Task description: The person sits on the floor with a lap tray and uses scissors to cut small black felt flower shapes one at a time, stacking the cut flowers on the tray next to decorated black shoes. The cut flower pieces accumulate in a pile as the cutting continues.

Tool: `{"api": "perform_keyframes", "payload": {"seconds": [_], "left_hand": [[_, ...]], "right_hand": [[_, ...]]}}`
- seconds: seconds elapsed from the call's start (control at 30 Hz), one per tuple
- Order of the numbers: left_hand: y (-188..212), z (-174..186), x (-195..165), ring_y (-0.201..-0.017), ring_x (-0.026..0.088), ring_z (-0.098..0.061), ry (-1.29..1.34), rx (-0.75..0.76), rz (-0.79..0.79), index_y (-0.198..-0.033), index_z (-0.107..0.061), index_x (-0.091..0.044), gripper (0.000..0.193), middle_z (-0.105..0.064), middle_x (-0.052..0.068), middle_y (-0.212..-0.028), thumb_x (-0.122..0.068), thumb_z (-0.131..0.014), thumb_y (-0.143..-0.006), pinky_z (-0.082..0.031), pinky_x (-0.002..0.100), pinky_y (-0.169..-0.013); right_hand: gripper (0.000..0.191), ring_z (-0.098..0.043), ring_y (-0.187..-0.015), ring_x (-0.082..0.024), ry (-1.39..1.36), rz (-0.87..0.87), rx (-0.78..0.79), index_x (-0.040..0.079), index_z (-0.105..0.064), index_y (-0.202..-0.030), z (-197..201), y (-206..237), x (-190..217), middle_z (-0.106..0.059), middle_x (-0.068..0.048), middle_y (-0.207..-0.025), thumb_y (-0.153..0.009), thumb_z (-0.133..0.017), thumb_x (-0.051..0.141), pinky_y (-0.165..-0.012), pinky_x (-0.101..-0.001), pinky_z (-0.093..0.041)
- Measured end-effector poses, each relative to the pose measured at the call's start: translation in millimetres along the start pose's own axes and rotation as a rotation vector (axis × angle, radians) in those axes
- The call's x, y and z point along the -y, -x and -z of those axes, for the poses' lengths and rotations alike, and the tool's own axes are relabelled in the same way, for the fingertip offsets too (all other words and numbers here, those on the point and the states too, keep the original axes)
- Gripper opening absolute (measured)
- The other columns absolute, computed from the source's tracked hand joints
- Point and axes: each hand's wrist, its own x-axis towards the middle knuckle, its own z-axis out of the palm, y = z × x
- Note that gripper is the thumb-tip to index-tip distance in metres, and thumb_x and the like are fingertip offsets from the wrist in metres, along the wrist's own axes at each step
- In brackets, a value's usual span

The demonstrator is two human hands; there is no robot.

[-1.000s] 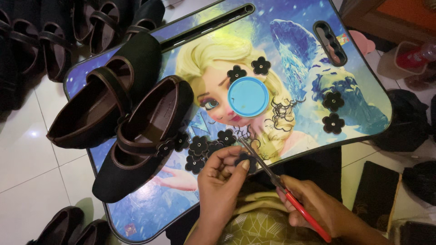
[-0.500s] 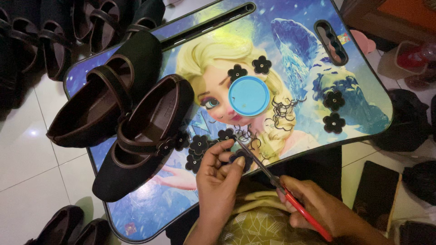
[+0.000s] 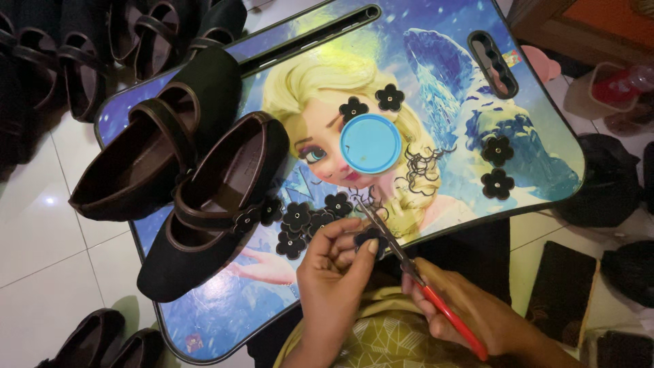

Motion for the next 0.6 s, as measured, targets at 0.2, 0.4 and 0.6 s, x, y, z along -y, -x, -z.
{"api": "perform_keyframes", "payload": {"seconds": [0.2,0.4,0.6], "left_hand": [[1.5,-2.4,2.1,-0.086,0.007,-0.069,0.036,-0.006,0.008,-0.123,-0.062,0.003,0.035,-0.076,0.01,-0.104,0.007,-0.069,-0.089,-0.053,0.019,-0.073],[1.2,-2.9,1.9,-0.085,0.007,-0.067,0.064,0.017,-0.003,-0.124,-0.062,0.004,0.036,-0.075,0.011,-0.104,0.008,-0.07,-0.09,-0.053,0.02,-0.074],[3.7,-3.7,-2.1,-0.086,0.007,-0.068,0.01,0.022,0.001,-0.124,-0.063,0.004,0.035,-0.076,0.011,-0.102,0.007,-0.07,-0.089,-0.054,0.02,-0.074]], "right_hand": [[0.062,-0.049,-0.078,-0.014,-0.117,-0.056,0.022,0.003,-0.053,-0.127,-2.8,-0.5,-1.0,-0.053,-0.003,-0.088,-0.082,-0.072,0.041,-0.068,-0.0302,-0.047],[0.067,-0.054,-0.077,-0.013,-0.074,0.082,-0.003,0.003,-0.05,-0.13,-2.4,0.1,3.4,-0.053,-0.001,-0.089,-0.091,-0.067,0.054,-0.073,-0.0279,-0.049],[0.068,-0.048,-0.069,-0.014,-0.158,0.021,0.024,0.001,-0.053,-0.116,-3.5,-5.1,3.6,-0.049,-0.001,-0.078,-0.086,-0.068,0.06,-0.062,-0.03,-0.042]]}}
